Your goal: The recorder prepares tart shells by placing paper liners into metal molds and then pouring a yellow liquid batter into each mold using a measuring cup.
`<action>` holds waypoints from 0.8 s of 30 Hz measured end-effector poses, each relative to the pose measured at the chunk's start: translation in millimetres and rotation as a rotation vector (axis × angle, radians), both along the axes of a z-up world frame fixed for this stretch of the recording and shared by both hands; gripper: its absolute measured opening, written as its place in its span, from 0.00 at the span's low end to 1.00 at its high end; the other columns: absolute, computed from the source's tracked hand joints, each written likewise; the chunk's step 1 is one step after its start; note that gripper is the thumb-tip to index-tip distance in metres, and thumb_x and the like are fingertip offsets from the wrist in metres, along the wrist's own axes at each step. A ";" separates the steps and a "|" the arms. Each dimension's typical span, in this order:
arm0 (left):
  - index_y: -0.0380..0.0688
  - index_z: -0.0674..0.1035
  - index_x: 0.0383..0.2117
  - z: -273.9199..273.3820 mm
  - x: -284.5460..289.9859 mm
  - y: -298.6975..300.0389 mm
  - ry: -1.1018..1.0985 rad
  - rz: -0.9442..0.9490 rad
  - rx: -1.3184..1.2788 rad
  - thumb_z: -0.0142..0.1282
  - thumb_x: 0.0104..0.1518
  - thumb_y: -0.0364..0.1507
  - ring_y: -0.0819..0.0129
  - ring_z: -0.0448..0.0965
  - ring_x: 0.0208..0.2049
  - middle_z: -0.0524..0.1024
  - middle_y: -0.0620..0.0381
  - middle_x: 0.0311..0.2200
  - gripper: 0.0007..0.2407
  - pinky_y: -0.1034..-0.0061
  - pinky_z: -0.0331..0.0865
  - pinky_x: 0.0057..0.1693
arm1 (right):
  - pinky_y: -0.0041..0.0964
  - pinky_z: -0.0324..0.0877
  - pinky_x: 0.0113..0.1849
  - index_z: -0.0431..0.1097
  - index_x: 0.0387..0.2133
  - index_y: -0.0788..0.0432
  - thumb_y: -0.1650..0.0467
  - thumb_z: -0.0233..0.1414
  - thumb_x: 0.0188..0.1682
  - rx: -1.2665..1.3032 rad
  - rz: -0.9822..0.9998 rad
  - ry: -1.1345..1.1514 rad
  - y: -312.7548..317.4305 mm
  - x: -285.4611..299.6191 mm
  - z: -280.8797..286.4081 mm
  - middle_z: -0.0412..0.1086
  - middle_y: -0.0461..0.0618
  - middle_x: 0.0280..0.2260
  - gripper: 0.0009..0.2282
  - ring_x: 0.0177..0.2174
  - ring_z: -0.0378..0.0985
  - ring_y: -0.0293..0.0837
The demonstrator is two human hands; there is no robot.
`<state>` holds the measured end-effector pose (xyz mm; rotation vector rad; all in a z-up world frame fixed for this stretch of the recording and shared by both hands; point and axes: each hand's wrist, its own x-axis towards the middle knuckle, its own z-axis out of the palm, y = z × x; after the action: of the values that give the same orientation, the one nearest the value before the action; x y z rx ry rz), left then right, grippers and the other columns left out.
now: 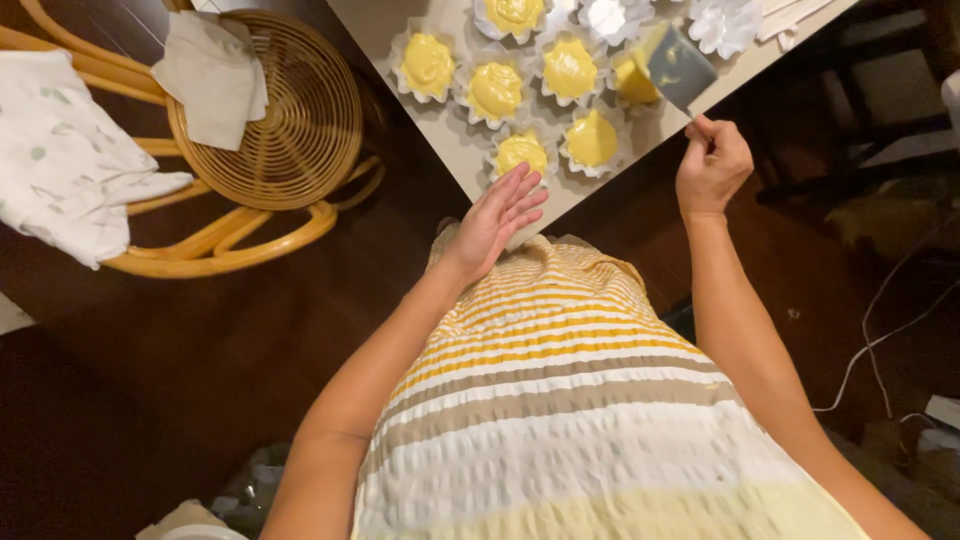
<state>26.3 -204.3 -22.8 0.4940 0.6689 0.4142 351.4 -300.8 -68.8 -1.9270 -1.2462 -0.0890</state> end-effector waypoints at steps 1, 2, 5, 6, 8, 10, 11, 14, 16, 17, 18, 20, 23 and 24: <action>0.35 0.54 0.70 -0.7 -3.7 1.7 -0.001 -0.019 -0.001 0.44 0.68 0.40 0.55 0.65 0.66 0.58 0.41 0.69 0.29 0.63 0.62 0.68 | 0.43 0.73 0.37 0.73 0.34 0.63 0.81 0.55 0.52 0.037 -0.023 0.055 -3.6 -3.8 -0.4 0.77 0.52 0.32 0.03 0.32 0.81 0.51; 0.35 0.54 0.70 -0.8 -6.6 7.0 0.000 -0.027 -0.004 0.44 0.68 0.40 0.55 0.65 0.66 0.58 0.41 0.69 0.29 0.63 0.62 0.68 | 0.43 0.73 0.37 0.73 0.34 0.63 0.81 0.55 0.52 0.035 -0.030 0.056 1.6 -6.0 0.5 0.77 0.52 0.32 0.03 0.32 0.81 0.51; 0.35 0.54 0.70 -4.0 -12.5 18.3 -0.007 -0.039 0.001 0.44 0.68 0.40 0.54 0.66 0.66 0.58 0.40 0.70 0.29 0.63 0.62 0.67 | 0.46 0.69 0.33 0.74 0.31 0.63 0.79 0.61 0.51 -0.061 -0.032 -0.141 6.2 -10.9 2.8 0.75 0.55 0.28 0.03 0.28 0.77 0.55; 0.35 0.54 0.70 -6.2 -14.5 22.2 -0.003 -0.057 0.016 0.44 0.68 0.41 0.55 0.66 0.66 0.58 0.41 0.70 0.29 0.63 0.62 0.67 | 0.45 0.71 0.34 0.74 0.32 0.63 0.79 0.60 0.52 -0.017 -0.052 -0.085 7.4 -12.5 2.3 0.76 0.54 0.29 0.03 0.30 0.79 0.53; 0.36 0.54 0.70 -7.0 -23.6 26.9 0.007 -0.076 0.023 0.45 0.67 0.41 0.55 0.66 0.66 0.58 0.42 0.69 0.30 0.62 0.62 0.67 | 0.44 0.72 0.36 0.74 0.33 0.63 0.80 0.58 0.52 0.018 -0.074 -0.023 9.4 -19.7 1.3 0.77 0.53 0.30 0.03 0.31 0.80 0.52; 0.35 0.55 0.70 -3.8 -26.9 32.5 0.001 -0.061 -0.005 0.44 0.68 0.41 0.54 0.66 0.66 0.59 0.41 0.69 0.30 0.62 0.62 0.67 | 0.46 0.69 0.33 0.74 0.31 0.63 0.79 0.62 0.50 -0.082 -0.124 -0.175 8.6 -21.8 5.3 0.75 0.57 0.28 0.04 0.28 0.76 0.56; 0.35 0.55 0.70 -6.5 -28.4 35.1 -0.001 -0.062 0.006 0.44 0.68 0.41 0.54 0.66 0.66 0.59 0.41 0.69 0.30 0.62 0.62 0.67 | 0.46 0.69 0.33 0.74 0.31 0.63 0.79 0.62 0.50 -0.072 -0.126 -0.176 9.3 -21.3 4.3 0.75 0.57 0.28 0.04 0.28 0.76 0.56; 0.36 0.55 0.70 -9.4 -39.9 39.3 0.032 -0.098 -0.001 0.44 0.67 0.41 0.55 0.66 0.65 0.59 0.43 0.69 0.29 0.62 0.62 0.67 | 0.44 0.73 0.36 0.73 0.33 0.62 0.81 0.55 0.51 0.029 -0.168 0.024 9.5 -26.1 1.5 0.77 0.54 0.30 0.04 0.31 0.80 0.52; 0.36 0.55 0.70 -7.8 -43.8 41.8 0.010 -0.089 0.000 0.44 0.68 0.41 0.55 0.66 0.65 0.59 0.42 0.69 0.29 0.62 0.62 0.67 | 0.46 0.69 0.33 0.73 0.31 0.63 0.79 0.62 0.50 -0.062 -0.152 -0.160 7.9 -25.7 2.3 0.76 0.55 0.29 0.04 0.29 0.77 0.55; 0.36 0.55 0.70 -8.7 -45.1 45.0 0.008 -0.088 0.012 0.44 0.68 0.41 0.55 0.66 0.65 0.59 0.42 0.69 0.29 0.62 0.62 0.67 | 0.46 0.69 0.33 0.73 0.31 0.63 0.79 0.62 0.50 -0.050 -0.151 -0.162 10.6 -26.4 2.6 0.76 0.55 0.29 0.04 0.29 0.77 0.55; 0.36 0.55 0.70 -9.4 -46.8 48.3 0.009 -0.098 0.024 0.44 0.67 0.41 0.55 0.66 0.66 0.59 0.42 0.69 0.29 0.62 0.62 0.67 | 0.44 0.71 0.33 0.74 0.32 0.63 0.80 0.58 0.51 0.006 -0.163 -0.056 13.5 -27.4 2.9 0.76 0.54 0.30 0.03 0.30 0.79 0.53; 0.37 0.55 0.70 -9.3 -54.8 49.0 0.019 -0.104 0.022 0.44 0.67 0.41 0.55 0.66 0.66 0.59 0.43 0.69 0.29 0.61 0.62 0.67 | 0.43 0.72 0.34 0.74 0.34 0.62 0.81 0.55 0.51 0.047 -0.168 0.059 14.6 -31.3 1.9 0.77 0.53 0.30 0.04 0.30 0.81 0.51; 0.35 0.56 0.70 -8.9 -57.6 53.6 -0.006 -0.065 0.012 0.44 0.68 0.41 0.54 0.66 0.66 0.59 0.41 0.69 0.29 0.61 0.62 0.68 | 0.45 0.68 0.32 0.74 0.32 0.63 0.80 0.60 0.49 -0.033 -0.156 -0.213 14.6 -26.6 5.3 0.75 0.56 0.29 0.04 0.28 0.77 0.54; 0.36 0.55 0.70 -9.7 -58.2 56.3 0.000 -0.071 0.021 0.44 0.68 0.41 0.54 0.65 0.66 0.59 0.42 0.69 0.29 0.61 0.62 0.68 | 0.44 0.69 0.32 0.75 0.32 0.62 0.81 0.59 0.50 -0.007 -0.172 -0.156 17.2 -24.7 7.8 0.76 0.54 0.29 0.04 0.29 0.78 0.53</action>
<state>-31.9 -148.0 -32.5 0.5356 0.6455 0.3550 326.7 -283.6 -61.0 -2.0631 -1.1787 -0.3305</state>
